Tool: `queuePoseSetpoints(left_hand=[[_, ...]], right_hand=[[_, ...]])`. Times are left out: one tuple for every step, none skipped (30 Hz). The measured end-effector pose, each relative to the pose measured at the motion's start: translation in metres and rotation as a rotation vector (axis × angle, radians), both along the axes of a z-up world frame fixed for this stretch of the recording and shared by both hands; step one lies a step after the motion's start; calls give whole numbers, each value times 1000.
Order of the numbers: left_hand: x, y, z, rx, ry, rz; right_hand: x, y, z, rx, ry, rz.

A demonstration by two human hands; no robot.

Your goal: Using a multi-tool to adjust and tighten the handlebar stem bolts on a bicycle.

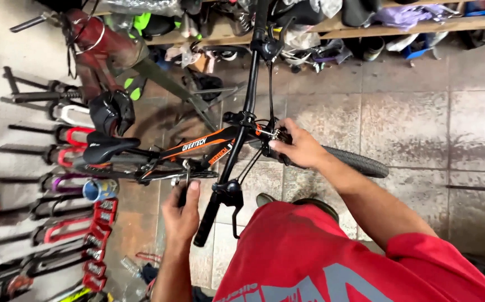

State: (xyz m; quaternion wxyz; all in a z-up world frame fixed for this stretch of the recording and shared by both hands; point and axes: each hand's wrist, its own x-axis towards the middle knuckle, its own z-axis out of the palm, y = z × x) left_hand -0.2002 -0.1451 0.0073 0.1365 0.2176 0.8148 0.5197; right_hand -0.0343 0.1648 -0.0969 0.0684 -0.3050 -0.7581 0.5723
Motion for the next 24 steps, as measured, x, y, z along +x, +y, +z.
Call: queuePoseSetpoints(left_hand=[[-7, -3, -4, -3, -3, -11], [-11, -11, -9, -12, -11, -15], [-16, -13, -11, -8, -26, -19], [-18, -16, -14, -25, -57, -23], [-20, -18, -17, -42, -87, -29], [-23, -21, -23, -42, -104, -25], [-24, -22, -28, -80, -145, -35], [-25, -23, -33, -121, -188, -45], [-21, -22, -30, -122, -207, -43], [-20, -19, -26, -158, -228, -60], [-18, -16, -21, -193, -248, -78], [-19, -18, -22, -187, -251, -75], [-18, -18, -24, -186, -249, -113], [-15, -19, -25, -188, -250, -152], [-17, -12, -23, -185, -255, -148], [-15, -12, -19, -207, -263, -118], [-12, -10, -15, -230, -272, -87], [-10, -13, -18, -240, -278, -85], [-8, -15, -21, -235, -279, -76], [-8, -13, -25, -218, -275, -70], [-7, -12, -25, -217, -275, -72], [-6, -12, -26, -230, -251, -66], [-5, -13, -26, -243, -227, -60], [-5, -12, -30, -246, -224, -49]], right_hand=[[-4, 3, 6, 47, -14, 19], [-7, 3, 10, 87, -33, 45], [-11, 5, 22, 90, -48, 43], [-15, 7, 32, 152, 21, 87], [-18, 9, 43, 213, 91, 133], [-20, 12, 39, 212, 74, 138], [-21, 16, 35, 279, 125, 168], [-21, 20, 32, 343, 174, 198], [-19, 20, 30, 339, 156, 204], [-22, 21, 30, 373, 145, 240], [-23, 22, 30, 406, 134, 276], [-25, 23, 23, 411, 132, 281], [-25, 24, 16, 545, 119, 330], [-24, 25, 8, 676, 104, 380], [-27, 30, 12, 678, 101, 386], [-28, 29, 14, 708, 134, 392], [-27, 28, 16, 737, 167, 397], [-28, 27, 13, 725, 165, 399], [-27, 26, 10, 705, 140, 411], [-28, 31, 10, 699, 117, 420], [-27, 31, 14, 700, 115, 418], [-27, 31, 18, 711, 58, 424], [-28, 31, 22, 721, 0, 430], [-31, 32, 30, 719, 10, 438]])
